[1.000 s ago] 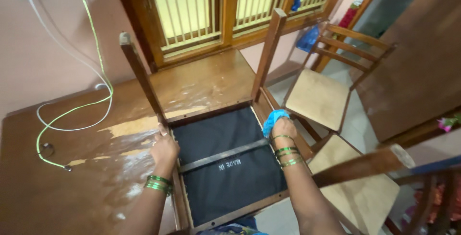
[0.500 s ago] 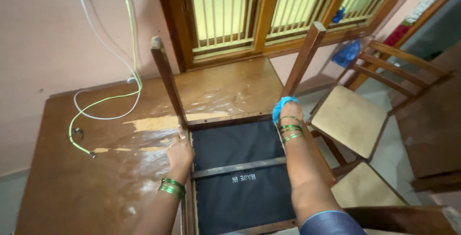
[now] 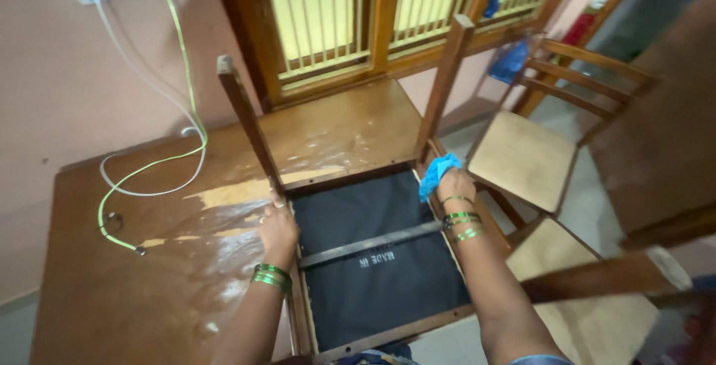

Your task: The person wipes the wooden frame and the fabric seat of an upside-down wooden chair using a blue cloth.

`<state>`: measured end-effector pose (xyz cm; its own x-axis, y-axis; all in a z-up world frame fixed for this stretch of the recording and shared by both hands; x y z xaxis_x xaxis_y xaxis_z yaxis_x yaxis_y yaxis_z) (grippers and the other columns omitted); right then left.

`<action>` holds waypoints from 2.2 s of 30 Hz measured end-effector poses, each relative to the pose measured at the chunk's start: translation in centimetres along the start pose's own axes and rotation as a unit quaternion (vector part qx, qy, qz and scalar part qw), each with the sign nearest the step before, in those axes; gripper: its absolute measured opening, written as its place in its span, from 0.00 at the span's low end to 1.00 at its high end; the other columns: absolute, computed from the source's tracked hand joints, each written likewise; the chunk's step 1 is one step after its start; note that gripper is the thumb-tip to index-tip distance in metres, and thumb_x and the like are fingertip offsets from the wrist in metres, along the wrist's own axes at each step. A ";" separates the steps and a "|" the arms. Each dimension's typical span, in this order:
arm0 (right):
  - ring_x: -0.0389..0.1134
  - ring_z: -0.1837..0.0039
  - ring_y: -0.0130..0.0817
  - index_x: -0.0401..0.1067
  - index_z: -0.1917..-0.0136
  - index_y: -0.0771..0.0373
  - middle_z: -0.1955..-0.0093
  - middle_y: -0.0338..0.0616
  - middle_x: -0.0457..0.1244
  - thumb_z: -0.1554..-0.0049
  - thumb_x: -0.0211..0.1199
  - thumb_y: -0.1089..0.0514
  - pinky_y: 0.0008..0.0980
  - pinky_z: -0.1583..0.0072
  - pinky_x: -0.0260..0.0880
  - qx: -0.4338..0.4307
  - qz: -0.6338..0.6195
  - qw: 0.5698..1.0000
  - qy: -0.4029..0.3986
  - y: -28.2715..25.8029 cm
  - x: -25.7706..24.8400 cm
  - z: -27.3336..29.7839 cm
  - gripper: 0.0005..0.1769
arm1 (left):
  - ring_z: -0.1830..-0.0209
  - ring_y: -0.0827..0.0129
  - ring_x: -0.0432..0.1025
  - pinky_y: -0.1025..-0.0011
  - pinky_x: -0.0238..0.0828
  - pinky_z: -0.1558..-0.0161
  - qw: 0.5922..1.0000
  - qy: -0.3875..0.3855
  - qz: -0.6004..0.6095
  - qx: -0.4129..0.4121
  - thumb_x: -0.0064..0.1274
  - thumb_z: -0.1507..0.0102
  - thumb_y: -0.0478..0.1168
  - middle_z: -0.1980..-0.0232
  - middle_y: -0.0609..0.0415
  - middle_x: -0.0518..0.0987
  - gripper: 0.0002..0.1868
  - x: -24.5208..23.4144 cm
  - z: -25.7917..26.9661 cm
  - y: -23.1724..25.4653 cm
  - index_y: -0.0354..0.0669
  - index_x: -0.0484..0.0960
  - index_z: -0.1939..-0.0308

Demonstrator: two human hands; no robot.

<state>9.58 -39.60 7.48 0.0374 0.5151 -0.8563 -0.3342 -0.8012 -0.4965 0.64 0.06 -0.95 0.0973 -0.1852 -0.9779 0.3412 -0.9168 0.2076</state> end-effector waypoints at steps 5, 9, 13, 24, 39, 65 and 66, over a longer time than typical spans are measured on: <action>0.74 0.43 0.55 0.82 0.54 0.53 0.47 0.54 0.73 0.39 0.46 0.40 0.49 0.40 0.73 0.057 -0.044 0.997 0.012 3.4 -1.8 7.3 0.26 | 0.52 0.44 0.77 0.53 0.78 0.53 0.999 -0.017 0.049 0.001 0.47 0.37 0.35 0.43 0.32 0.74 0.45 0.3 -0.5 -0.1 0.33 0.41 0.19; 0.70 0.41 0.56 0.77 0.46 0.60 0.42 0.59 0.68 0.44 0.55 0.40 0.51 0.42 0.71 0.092 0.093 0.989 0.063 7.6 -0.2 9.4 0.25 | 0.52 0.43 0.77 0.50 0.77 0.54 0.997 -0.020 0.070 -0.005 0.44 0.31 0.40 0.43 0.32 0.73 0.41 0.2 -0.8 0.2 0.34 0.41 0.20; 0.72 0.42 0.54 0.77 0.46 0.63 0.43 0.57 0.69 0.39 0.52 0.49 0.50 0.44 0.73 0.096 0.140 0.979 0.117 14.6 3.6 9.7 0.19 | 0.52 0.46 0.78 0.53 0.78 0.53 0.998 -0.040 0.051 -0.007 0.49 0.37 0.37 0.43 0.34 0.74 0.48 -0.4 -0.9 0.5 0.33 0.40 0.18; 0.72 0.44 0.54 0.73 0.43 0.64 0.43 0.53 0.67 0.38 0.52 0.55 0.54 0.47 0.73 0.075 0.204 0.961 0.173 17.0 5.6 9.7 0.15 | 0.49 0.48 0.77 0.55 0.78 0.51 0.996 -0.069 0.063 -0.003 0.59 0.38 0.46 0.39 0.34 0.71 0.55 -1.8 0.0 0.9 0.34 0.37 0.19; 0.73 0.43 0.55 0.72 0.41 0.67 0.43 0.58 0.68 0.33 0.43 0.56 0.50 0.44 0.75 0.011 0.192 0.966 0.172 10.3 8.5 -0.6 0.19 | 0.54 0.47 0.79 0.58 0.80 0.57 0.996 -0.082 0.035 -0.014 0.58 0.37 0.47 0.36 0.31 0.69 0.55 -3.7 1.1 1.2 0.34 0.37 0.19; 0.73 0.55 0.58 0.71 0.50 0.68 0.55 0.60 0.69 0.30 0.46 0.49 0.52 0.54 0.74 -0.088 0.050 0.971 0.218 2.9 11.3 -12.7 0.21 | 0.49 0.47 0.78 0.55 0.77 0.51 0.996 -0.075 0.031 -0.045 0.55 0.37 0.45 0.42 0.35 0.76 0.54 -1.5 0.1 0.3 0.38 0.36 0.18; 0.72 0.55 0.59 0.71 0.51 0.68 0.55 0.62 0.68 0.31 0.47 0.48 0.53 0.55 0.74 -0.079 0.028 0.970 0.230 3.5 11.1 -12.0 0.21 | 0.49 0.47 0.78 0.55 0.77 0.51 0.996 -0.069 0.028 -0.039 0.55 0.37 0.44 0.42 0.35 0.76 0.53 -1.3 0.0 0.3 0.37 0.37 0.18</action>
<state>20.10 -40.30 -5.48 0.4510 0.3091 -0.8373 -0.2013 -0.8787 -0.4328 0.63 0.01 0.39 -0.0097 -0.2881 -0.9576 0.4114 -0.8740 0.2588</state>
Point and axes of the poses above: each hand's wrist, its own z-axis away from the middle knuckle, its own x-axis out of the palm, y = z × x, the point moved 1 cm from there along -z, towards the middle knuckle
